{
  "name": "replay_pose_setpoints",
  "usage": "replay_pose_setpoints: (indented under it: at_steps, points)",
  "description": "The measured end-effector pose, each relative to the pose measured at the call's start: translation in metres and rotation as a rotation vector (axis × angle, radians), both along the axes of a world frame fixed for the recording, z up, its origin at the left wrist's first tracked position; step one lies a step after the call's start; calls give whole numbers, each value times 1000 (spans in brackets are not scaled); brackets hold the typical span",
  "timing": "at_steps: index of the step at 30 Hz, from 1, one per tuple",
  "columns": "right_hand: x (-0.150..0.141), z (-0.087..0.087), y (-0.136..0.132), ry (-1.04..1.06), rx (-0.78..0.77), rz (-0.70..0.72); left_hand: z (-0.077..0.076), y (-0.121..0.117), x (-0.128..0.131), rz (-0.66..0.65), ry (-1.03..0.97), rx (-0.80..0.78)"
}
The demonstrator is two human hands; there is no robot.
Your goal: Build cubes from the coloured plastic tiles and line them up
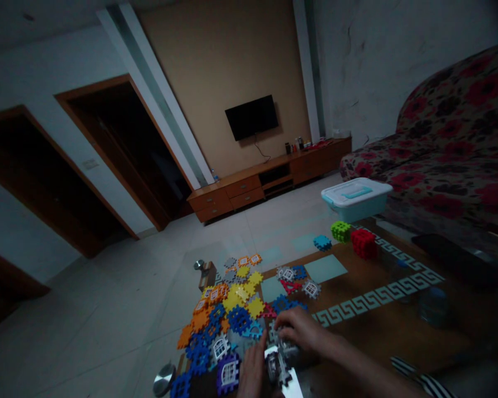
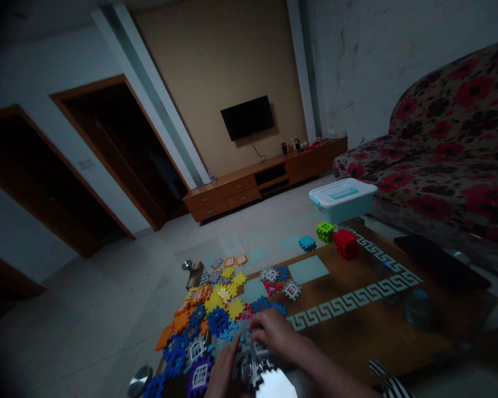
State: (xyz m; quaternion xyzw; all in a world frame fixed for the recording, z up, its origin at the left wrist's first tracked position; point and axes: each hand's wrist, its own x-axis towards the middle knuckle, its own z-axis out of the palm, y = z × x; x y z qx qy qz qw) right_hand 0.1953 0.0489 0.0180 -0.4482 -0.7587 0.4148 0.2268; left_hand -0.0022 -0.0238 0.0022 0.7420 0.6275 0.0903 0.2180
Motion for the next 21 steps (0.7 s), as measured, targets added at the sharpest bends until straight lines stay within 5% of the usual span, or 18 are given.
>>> replay_pose_setpoints:
  at_steps: [11, 16, 21]
  points:
    - [-45, -14, -23, -52, 51, 83, 4, -8, -16, 64, 25, 124]
    - [-18, -13, -2, -65, 231, -68, 14, 2, -8, 69, 85, 141]
    - [37, 4, 37, -383, 271, -388, 32, 25, 31, 2, 140, 19]
